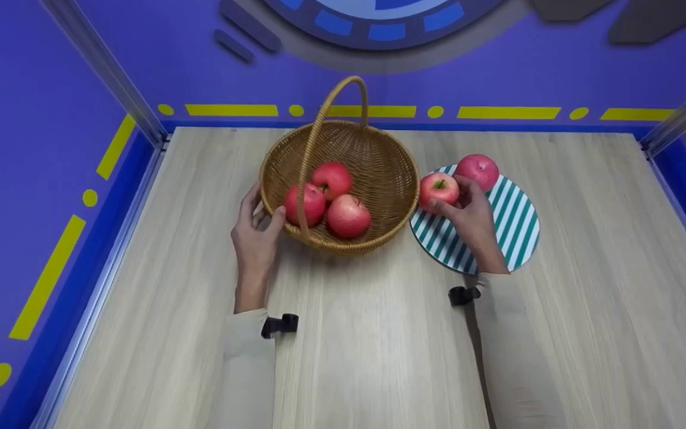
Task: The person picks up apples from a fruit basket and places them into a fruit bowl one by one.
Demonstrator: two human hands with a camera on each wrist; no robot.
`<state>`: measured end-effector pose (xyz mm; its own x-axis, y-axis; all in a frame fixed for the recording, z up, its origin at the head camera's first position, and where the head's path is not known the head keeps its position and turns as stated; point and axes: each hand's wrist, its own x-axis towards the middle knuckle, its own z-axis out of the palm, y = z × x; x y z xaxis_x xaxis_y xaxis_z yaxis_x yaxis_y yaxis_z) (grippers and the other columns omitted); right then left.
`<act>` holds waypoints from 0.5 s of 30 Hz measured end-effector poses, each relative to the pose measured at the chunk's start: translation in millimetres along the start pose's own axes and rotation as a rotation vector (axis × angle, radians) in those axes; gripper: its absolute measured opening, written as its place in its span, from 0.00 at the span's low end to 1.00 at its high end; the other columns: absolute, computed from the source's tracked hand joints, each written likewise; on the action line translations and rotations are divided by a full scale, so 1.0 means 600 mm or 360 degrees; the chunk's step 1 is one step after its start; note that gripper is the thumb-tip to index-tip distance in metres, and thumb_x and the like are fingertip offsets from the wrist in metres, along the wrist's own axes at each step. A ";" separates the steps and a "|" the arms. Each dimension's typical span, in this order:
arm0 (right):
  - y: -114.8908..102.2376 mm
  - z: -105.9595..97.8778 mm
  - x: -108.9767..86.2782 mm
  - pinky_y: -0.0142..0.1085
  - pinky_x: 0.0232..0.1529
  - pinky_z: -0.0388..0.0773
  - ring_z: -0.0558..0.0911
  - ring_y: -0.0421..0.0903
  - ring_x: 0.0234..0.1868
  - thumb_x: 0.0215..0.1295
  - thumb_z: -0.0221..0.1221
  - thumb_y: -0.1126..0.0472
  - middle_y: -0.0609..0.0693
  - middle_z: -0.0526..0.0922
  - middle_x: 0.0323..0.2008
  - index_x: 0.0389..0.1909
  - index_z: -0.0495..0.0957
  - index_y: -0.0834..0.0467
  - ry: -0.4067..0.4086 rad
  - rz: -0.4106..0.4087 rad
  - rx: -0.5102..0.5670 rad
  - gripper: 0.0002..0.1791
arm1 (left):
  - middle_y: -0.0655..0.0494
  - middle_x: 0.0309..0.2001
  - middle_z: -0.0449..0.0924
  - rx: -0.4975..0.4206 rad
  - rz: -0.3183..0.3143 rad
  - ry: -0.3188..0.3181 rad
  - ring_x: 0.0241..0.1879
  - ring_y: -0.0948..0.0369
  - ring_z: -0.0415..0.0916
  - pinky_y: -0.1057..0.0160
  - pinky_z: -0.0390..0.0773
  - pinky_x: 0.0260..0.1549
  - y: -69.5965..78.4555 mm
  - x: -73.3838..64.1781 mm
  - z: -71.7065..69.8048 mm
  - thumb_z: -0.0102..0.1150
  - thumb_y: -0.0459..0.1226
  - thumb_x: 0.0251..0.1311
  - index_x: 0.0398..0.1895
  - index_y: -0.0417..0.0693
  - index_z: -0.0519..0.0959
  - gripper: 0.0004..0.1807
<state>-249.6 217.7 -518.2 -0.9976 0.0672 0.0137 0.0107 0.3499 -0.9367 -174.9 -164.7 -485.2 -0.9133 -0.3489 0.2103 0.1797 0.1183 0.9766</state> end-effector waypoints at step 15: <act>0.000 -0.001 -0.001 0.49 0.70 0.73 0.72 0.55 0.68 0.71 0.69 0.58 0.62 0.70 0.72 0.79 0.61 0.64 -0.0052 0.0028 -0.0029 0.41 | 0.33 0.72 0.71 -0.0034 0.0000 -0.0023 0.66 0.35 0.75 0.38 0.77 0.61 0.026 -0.007 0.000 0.68 0.31 0.68 0.77 0.38 0.70 0.34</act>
<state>-249.2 218.2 -518.3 -0.9990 0.0430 -0.0143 0.0291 0.3661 -0.9301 -168.1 -161.4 -470.8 -0.9184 -0.3357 0.2097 0.1871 0.0985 0.9774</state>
